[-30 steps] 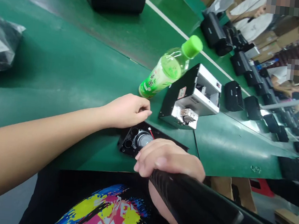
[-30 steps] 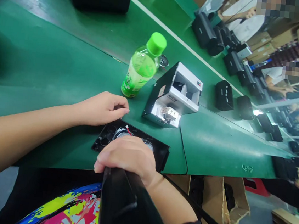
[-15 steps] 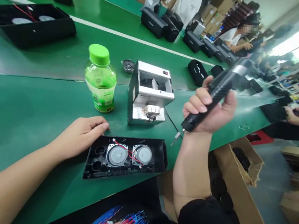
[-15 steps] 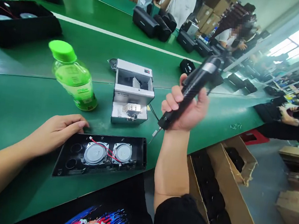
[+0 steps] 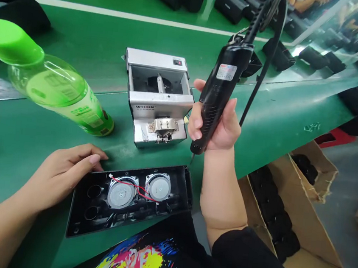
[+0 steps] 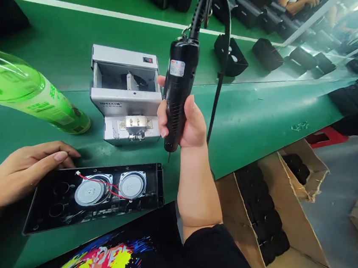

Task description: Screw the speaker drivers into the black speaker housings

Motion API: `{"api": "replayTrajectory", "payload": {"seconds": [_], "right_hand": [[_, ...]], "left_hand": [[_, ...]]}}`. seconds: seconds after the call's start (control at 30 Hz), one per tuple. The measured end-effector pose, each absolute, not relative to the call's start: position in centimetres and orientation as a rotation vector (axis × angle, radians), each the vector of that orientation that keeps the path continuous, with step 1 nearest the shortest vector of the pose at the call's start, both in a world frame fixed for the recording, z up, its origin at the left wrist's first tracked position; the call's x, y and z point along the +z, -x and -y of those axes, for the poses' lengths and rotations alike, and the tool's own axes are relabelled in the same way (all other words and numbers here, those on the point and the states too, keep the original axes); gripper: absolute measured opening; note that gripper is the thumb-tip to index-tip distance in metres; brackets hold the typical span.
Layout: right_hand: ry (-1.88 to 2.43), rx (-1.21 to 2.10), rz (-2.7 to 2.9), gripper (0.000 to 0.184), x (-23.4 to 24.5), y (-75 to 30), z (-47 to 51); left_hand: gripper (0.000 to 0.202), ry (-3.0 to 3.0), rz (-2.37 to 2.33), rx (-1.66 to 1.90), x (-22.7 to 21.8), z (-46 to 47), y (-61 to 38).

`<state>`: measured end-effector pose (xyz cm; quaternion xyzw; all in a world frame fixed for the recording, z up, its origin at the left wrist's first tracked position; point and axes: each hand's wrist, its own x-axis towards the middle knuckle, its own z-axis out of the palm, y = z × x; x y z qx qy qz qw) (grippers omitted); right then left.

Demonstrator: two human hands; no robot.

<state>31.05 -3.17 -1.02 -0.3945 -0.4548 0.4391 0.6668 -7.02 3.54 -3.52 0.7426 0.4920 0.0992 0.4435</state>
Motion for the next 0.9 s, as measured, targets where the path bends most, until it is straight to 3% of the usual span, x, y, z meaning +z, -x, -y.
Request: {"api": "replayTrajectory", "payload": {"seconds": [0.13,0.4,0.67,0.9], "right_hand": [[0.926,0.983,0.99,0.093,-0.6,-31.0,3.4],[0.94,0.959,0.989,0.082,-0.9,-31.4,3.2],[1.218,0.74,0.979,0.073,-1.2,-32.8,3.4],[1.41,0.441,1.075,0.063,-1.1,-31.7,3.7]], "left_hand": [[0.052,-1.812,-1.209,0.275,-3.6,-3.3,7.1],[0.056,-1.835,-1.201,0.28,-4.0,-3.7,7.4],[0.056,-1.858,-1.166,0.299,-3.9,-3.8,7.2],[0.082,-1.945,-1.029,0.386,-2.8,-3.7,9.2]]}}
